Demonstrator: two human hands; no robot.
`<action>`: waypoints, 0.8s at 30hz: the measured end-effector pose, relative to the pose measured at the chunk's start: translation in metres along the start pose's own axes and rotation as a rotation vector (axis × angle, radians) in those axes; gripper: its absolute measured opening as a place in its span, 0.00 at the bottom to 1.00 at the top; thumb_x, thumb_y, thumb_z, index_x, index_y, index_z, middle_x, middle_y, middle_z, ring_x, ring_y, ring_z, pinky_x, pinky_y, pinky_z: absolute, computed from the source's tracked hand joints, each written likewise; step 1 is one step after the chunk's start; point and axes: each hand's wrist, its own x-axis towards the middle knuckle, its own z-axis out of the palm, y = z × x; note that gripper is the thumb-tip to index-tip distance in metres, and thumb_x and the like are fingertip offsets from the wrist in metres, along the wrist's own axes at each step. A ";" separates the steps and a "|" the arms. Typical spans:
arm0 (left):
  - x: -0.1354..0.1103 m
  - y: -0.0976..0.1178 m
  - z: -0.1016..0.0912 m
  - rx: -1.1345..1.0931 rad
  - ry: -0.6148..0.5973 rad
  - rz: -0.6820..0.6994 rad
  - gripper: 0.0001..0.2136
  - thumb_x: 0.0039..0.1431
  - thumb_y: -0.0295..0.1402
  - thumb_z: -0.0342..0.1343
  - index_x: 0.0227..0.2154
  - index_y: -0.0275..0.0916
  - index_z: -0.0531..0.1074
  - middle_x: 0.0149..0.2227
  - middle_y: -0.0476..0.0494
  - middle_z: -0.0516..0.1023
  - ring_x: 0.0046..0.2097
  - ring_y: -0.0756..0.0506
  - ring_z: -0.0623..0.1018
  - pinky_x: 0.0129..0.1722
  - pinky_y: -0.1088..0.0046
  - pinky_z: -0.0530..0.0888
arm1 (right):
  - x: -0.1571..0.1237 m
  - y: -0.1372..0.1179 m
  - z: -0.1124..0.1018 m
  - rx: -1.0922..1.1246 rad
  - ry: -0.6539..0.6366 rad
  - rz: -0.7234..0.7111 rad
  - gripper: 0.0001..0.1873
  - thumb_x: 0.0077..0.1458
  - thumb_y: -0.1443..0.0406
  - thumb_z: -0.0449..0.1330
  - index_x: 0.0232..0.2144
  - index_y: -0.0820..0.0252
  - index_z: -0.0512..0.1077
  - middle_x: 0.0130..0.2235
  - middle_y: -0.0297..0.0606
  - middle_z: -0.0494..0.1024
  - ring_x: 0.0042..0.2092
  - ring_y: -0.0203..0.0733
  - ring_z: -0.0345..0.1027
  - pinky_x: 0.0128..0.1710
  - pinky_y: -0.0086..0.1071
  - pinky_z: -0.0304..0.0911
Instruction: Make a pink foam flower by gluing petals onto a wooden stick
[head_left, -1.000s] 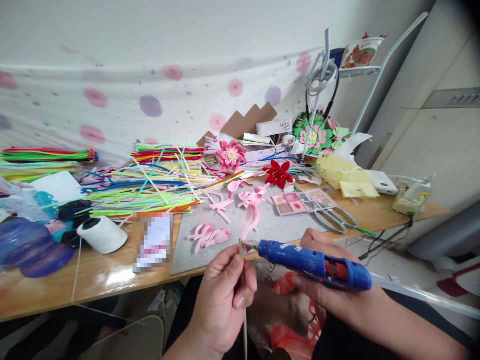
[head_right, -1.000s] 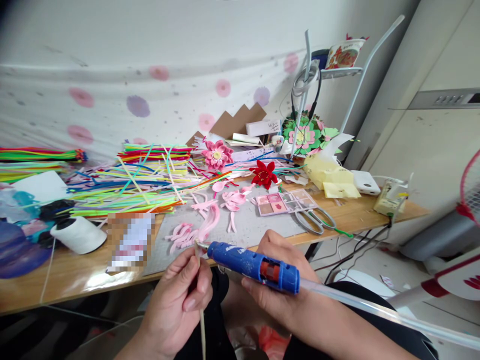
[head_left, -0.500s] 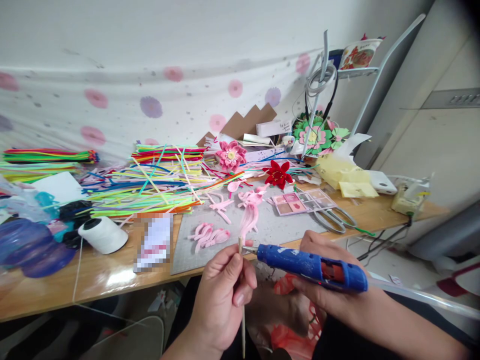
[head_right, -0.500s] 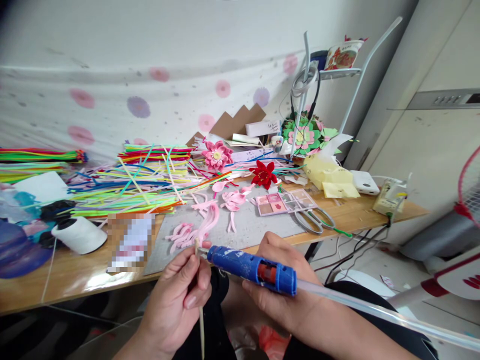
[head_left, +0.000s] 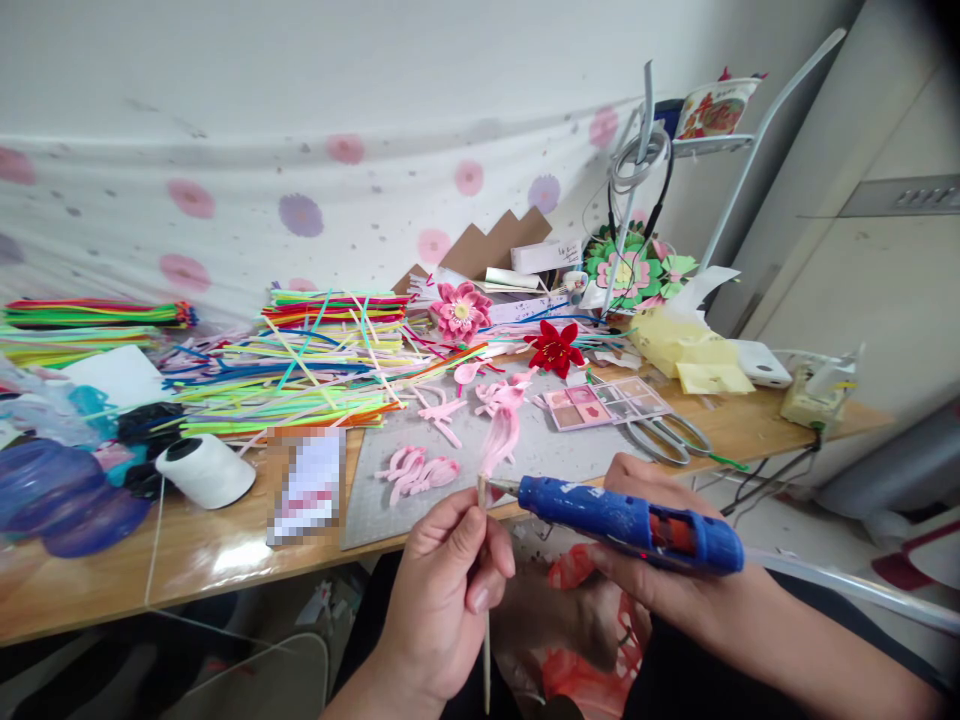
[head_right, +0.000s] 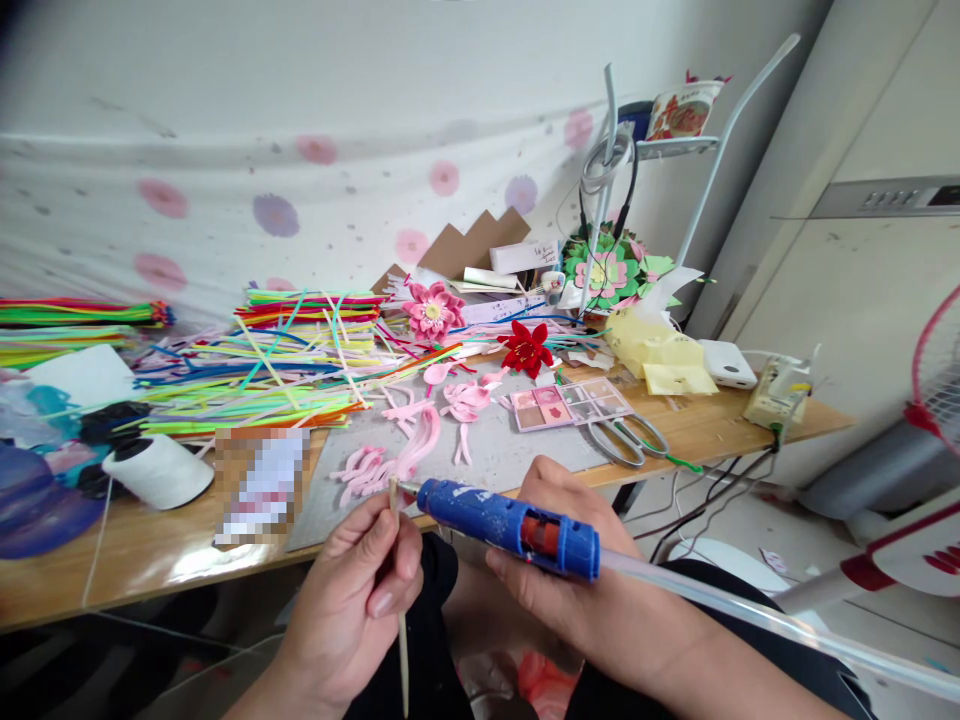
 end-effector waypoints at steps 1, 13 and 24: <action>0.000 0.000 0.000 -0.003 0.000 0.002 0.04 0.53 0.33 0.60 0.27 0.38 0.72 0.17 0.51 0.72 0.14 0.61 0.56 0.15 0.85 0.50 | 0.000 0.000 0.000 -0.007 -0.007 -0.009 0.09 0.54 0.63 0.55 0.23 0.58 0.65 0.26 0.34 0.66 0.31 0.39 0.62 0.30 0.34 0.60; 0.000 -0.002 -0.002 0.037 0.035 0.036 0.05 0.53 0.33 0.60 0.31 0.37 0.74 0.18 0.50 0.72 0.15 0.60 0.57 0.16 0.83 0.50 | -0.001 -0.001 0.001 0.015 -0.055 0.036 0.07 0.53 0.64 0.57 0.24 0.58 0.70 0.28 0.35 0.66 0.31 0.39 0.64 0.30 0.33 0.62; 0.005 -0.008 -0.002 0.250 0.174 0.163 0.10 0.49 0.36 0.62 0.33 0.35 0.76 0.18 0.47 0.72 0.17 0.58 0.59 0.16 0.81 0.51 | -0.013 0.037 -0.030 0.543 0.146 0.280 0.11 0.42 0.59 0.65 0.28 0.57 0.71 0.27 0.36 0.71 0.28 0.41 0.66 0.27 0.34 0.63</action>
